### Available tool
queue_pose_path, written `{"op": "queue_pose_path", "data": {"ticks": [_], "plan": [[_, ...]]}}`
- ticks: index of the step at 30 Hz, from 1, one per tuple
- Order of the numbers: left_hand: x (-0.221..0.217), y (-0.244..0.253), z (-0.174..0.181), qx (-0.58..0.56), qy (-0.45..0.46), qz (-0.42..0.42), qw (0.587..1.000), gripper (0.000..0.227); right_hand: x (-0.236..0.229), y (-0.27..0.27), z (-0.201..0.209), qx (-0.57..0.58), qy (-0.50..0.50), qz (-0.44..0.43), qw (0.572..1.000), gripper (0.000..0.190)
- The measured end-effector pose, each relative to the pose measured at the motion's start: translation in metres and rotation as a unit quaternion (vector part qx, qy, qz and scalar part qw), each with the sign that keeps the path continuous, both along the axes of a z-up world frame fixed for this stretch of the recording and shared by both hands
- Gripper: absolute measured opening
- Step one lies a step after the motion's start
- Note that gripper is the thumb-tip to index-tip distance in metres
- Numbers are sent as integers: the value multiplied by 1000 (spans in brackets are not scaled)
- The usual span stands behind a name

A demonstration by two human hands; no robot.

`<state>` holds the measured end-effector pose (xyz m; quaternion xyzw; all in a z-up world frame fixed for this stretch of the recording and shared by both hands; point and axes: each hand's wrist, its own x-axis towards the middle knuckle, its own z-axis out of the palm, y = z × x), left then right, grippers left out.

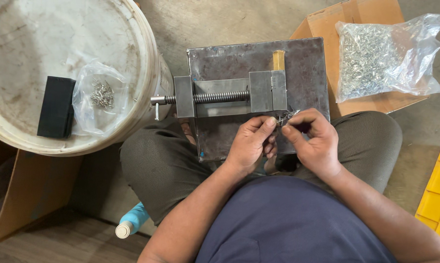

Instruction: The person uses a bench vise to bend small metal pins. They pick up pins from a pile, insert them into the vise jaws, and tighten the screw to bend the pins. The bent pins are then removed and placed back on the workbench.

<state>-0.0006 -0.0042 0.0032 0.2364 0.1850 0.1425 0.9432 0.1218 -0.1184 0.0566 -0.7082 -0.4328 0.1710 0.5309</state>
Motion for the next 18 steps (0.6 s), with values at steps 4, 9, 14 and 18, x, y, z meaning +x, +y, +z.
{"op": "queue_pose_path", "data": {"ticks": [4,9,14,18], "plan": [[2,-2,2,53,27,2,998,25,-2,6,12,-27,-137,15,990,22],[-1,2,1,41,33,-24,998,24,-3,10,22,-41,-217,36,975,22],[-3,3,-3,47,10,-46,998,26,4,7,24,-54,-209,66,974,22],[-2,1,-5,71,-2,-49,996,27,12,2,19,-83,-118,76,987,22]]}}
